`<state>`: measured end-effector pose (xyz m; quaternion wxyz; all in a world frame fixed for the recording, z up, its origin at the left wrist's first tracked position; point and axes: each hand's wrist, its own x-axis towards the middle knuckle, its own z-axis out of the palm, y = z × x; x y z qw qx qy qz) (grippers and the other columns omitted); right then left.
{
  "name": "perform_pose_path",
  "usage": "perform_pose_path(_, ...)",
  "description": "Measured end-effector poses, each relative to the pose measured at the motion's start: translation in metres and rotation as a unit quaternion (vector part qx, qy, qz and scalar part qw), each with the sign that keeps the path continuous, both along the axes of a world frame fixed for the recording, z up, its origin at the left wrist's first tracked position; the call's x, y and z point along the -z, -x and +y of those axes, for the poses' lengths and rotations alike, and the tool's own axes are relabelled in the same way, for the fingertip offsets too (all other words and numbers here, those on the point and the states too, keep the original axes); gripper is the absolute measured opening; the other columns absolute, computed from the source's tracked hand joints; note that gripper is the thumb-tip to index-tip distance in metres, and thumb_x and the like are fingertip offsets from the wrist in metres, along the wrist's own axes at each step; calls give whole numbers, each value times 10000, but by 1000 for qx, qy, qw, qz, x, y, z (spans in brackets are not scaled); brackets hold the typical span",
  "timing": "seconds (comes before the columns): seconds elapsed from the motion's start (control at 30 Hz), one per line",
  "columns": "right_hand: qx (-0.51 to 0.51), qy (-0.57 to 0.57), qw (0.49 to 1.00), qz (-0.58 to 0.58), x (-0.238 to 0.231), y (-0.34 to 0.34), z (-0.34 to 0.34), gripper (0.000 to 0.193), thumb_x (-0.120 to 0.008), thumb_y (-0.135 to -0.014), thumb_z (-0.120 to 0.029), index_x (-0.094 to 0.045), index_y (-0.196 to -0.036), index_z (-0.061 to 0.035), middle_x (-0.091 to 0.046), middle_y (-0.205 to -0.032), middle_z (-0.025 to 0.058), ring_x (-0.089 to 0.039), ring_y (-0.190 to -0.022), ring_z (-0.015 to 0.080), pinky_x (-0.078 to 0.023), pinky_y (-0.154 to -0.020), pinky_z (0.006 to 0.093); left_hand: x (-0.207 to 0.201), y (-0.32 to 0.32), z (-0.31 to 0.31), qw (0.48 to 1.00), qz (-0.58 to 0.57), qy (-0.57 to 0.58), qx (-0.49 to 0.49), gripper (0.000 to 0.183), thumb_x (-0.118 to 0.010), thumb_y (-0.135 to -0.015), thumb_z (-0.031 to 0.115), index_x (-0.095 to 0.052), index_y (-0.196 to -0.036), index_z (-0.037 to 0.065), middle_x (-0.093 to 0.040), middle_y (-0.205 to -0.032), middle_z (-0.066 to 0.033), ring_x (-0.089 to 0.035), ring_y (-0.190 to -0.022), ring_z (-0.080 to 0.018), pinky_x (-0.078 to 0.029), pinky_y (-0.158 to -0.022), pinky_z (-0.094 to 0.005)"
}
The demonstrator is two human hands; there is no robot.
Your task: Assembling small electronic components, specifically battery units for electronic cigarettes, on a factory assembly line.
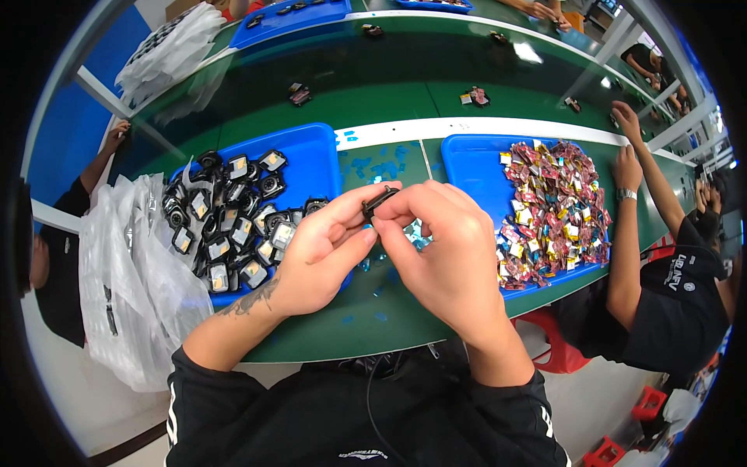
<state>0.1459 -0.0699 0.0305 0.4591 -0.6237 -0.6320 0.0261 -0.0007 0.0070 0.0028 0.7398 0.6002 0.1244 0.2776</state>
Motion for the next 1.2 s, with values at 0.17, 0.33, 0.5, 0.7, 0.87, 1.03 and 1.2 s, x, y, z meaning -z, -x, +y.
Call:
perform_pose_path(0.17,32,35,990,133,-8,2,-2,374,-765,-659,-2,-415,-768,-75,-382,-709,-39,-320,-648,68,-292,-578,210,-6,5,1,998,5,27,61,451,-427,-955,-45,-385,-1404,-50,-509,-1359,-151,-502,-1256,-203,-383,-1072,-341)
perform_pose_path(0.33,-13,42,980,193,7,-4,2,345,-750,-694,4,-439,-824,-68,-449,-799,5,-401,-713,96,-370,-652,237,1,1,6,998,12,19,52,443,-428,-958,-36,-394,-1400,-49,-556,-1286,-129,-538,-1199,-171,-416,-1039,-320)
perform_pose_path(0.5,-52,-10,892,448,21,-9,-5,293,-703,-801,-32,-536,-1040,-15,-540,-959,35,-500,-867,103,-438,-768,221,-5,2,5,998,22,54,24,464,-431,-971,-15,-361,-1429,-42,-547,-1309,-145,-543,-1210,-186,-458,-1028,-345)
perform_pose_path(0.7,-20,58,933,354,23,6,-35,279,-743,-783,48,-605,-1024,27,-640,-993,70,-624,-889,104,-522,-774,233,-4,-5,3,998,-35,37,-39,443,-417,-975,-10,-369,-1416,-22,-549,-1300,-132,-532,-1218,-183,-463,-1005,-334)
perform_pose_path(0.87,-33,41,905,423,19,3,-34,177,-666,-860,57,-619,-1031,65,-679,-918,85,-656,-835,114,-538,-783,235,-10,3,4,914,58,-382,-121,335,-601,-804,-112,-703,-1085,39,-602,-1191,-191,-664,-1005,-262,-550,-822,-315)
perform_pose_path(1.03,-66,68,889,448,22,-7,-35,149,-648,-882,39,-622,-1026,71,-682,-939,94,-652,-845,109,-531,-754,219,-6,3,4,871,55,-464,-154,330,-695,-766,-70,-706,-1077,39,-645,-1117,-158,-696,-877,-238,-573,-713,-295)
perform_pose_path(1.2,-107,89,862,487,25,-13,-36,113,-641,-899,8,-614,-1000,51,-668,-926,76,-633,-831,94,-525,-739,218,-9,4,1,862,64,-474,-166,282,-741,-746,-25,-725,-1018,43,-661,-1082,-153,-683,-752,-207,-546,-626,-283)
